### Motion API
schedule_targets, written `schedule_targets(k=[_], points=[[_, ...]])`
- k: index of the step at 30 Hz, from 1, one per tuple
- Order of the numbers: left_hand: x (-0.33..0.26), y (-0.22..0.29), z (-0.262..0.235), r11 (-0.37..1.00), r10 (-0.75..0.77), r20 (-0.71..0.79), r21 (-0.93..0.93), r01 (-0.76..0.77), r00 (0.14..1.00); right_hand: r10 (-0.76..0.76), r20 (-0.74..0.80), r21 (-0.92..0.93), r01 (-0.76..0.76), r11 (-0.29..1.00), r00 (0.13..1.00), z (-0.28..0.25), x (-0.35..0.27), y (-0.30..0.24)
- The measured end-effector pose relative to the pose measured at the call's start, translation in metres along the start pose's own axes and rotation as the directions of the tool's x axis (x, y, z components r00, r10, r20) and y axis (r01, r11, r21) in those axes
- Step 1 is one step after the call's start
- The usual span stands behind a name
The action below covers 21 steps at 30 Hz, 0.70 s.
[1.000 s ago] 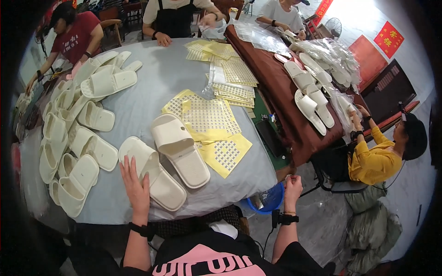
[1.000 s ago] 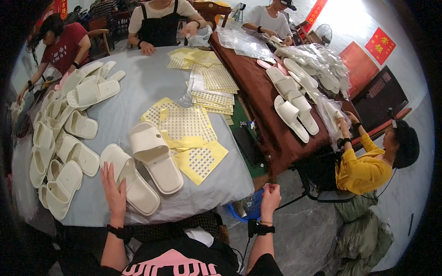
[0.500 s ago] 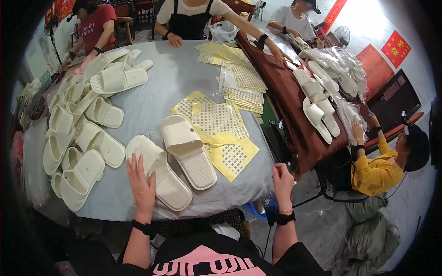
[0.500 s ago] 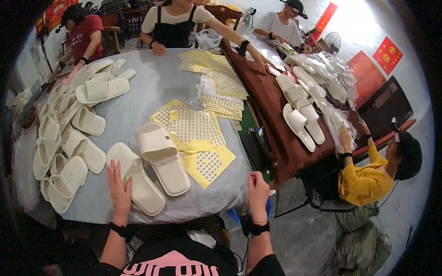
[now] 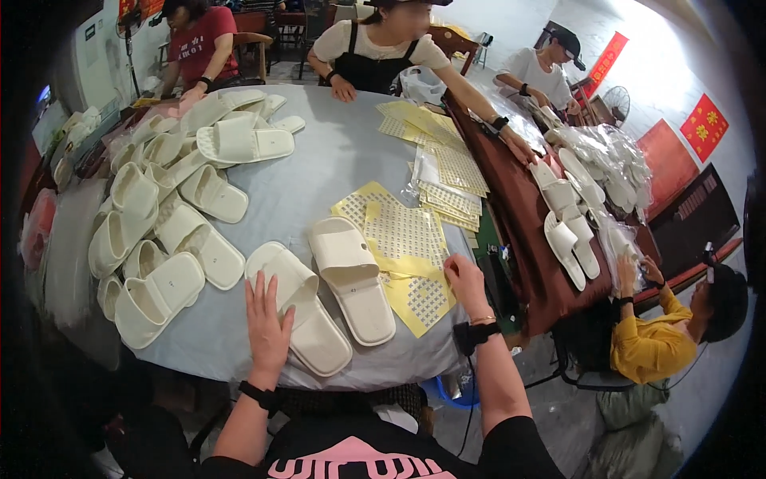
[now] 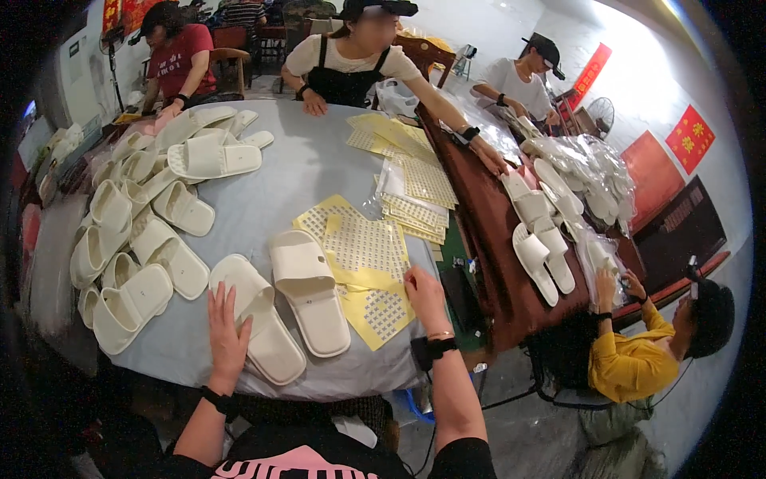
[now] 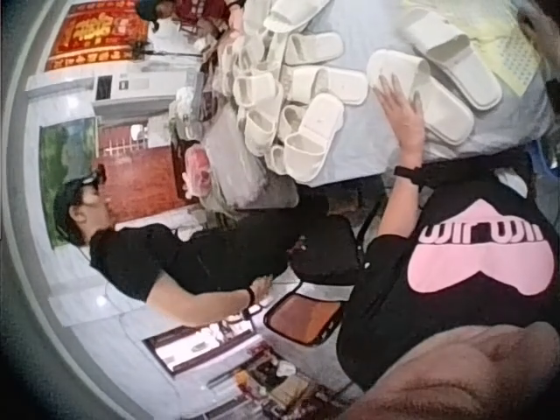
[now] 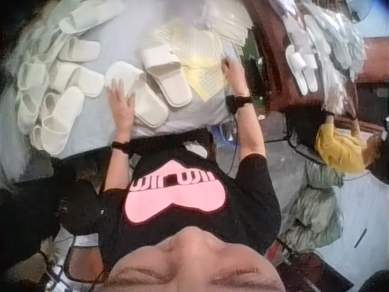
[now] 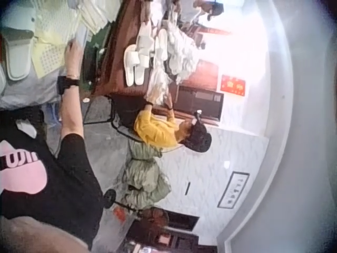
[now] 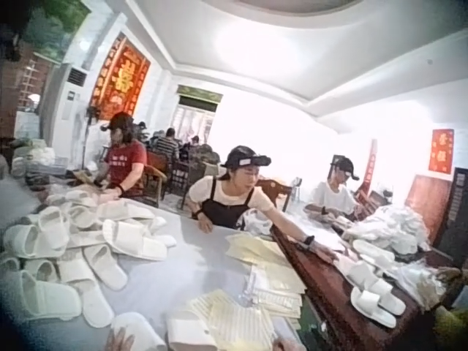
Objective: The recorder is sitting at a large communal work table, peeling adhesive labels from sheets and applying them to the footbeds of white slide-style sandals as part of a manufacturing assembly line.
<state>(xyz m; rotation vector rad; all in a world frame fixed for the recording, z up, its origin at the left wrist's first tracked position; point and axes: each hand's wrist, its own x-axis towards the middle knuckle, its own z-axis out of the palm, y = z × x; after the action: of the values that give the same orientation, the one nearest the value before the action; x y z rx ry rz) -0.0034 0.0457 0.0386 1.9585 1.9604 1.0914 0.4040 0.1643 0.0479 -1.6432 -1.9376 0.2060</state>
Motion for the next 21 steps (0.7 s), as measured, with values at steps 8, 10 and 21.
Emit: schedule_targets(k=[8,10,21], points=[[0.000,0.002,-0.003,1.000,-0.008,-0.017,-0.006,0.008,1.000,-0.015,0.079,0.022,0.013,1.000,0.997,-0.001,0.001,-0.010],[0.000,0.002,-0.003,1.000,-0.017,-0.009,-0.008,0.017,1.000,-0.024,0.086,0.002,0.024,1.000,0.996,-0.002,0.002,-0.014],[0.002,0.000,-0.001,0.999,0.011,-0.026,0.042,-0.010,1.000,-0.037,0.088,-0.007,0.038,0.999,0.995,-0.003,0.004,-0.013]])
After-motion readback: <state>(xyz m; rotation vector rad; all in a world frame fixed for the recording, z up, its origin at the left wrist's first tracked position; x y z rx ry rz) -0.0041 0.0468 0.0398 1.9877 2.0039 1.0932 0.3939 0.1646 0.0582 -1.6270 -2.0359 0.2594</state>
